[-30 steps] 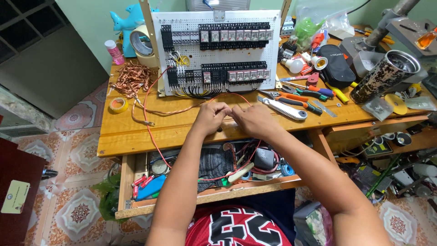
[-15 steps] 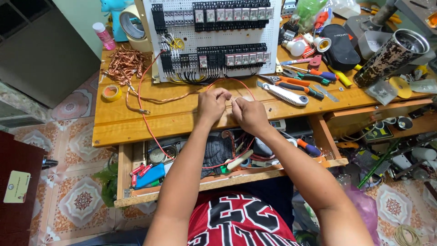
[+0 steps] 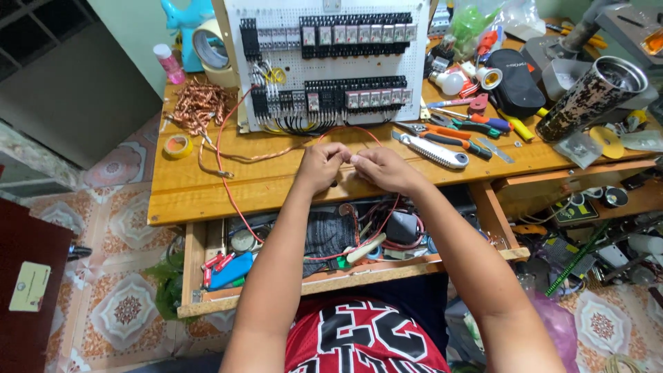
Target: Wiring an electrical relay panel by stripping wire ends and connecting them to terminals.
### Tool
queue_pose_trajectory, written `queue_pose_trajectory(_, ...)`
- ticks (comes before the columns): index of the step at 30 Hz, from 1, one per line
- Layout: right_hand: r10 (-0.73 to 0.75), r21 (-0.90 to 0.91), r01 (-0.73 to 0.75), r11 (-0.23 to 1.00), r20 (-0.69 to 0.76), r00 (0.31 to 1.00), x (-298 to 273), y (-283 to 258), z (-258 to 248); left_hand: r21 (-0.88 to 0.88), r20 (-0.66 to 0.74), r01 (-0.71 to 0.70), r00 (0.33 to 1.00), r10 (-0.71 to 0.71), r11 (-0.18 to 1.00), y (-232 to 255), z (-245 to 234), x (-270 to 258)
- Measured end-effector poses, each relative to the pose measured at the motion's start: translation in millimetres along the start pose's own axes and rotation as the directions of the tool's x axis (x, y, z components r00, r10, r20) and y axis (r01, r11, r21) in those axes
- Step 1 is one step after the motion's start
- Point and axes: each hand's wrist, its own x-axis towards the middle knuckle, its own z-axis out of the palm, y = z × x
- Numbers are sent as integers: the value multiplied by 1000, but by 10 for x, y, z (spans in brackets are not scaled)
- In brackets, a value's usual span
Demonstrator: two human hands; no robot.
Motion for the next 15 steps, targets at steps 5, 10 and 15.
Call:
queue_pose_trajectory(5,11,66,-4,998,-106,994,15,237,155,-4,-18,8,1000,-9,1000,-18,31,34)
queue_pose_trajectory(10,-13,0,14,1000,-280,960,39,432,237,97,-94,61,994,-52,993,-175,149,99)
queue_pose_trajectory(15,-48,-85,19,996,-350,935,56,624,286,121,-175,120,980,-97,985,-257,202,132)
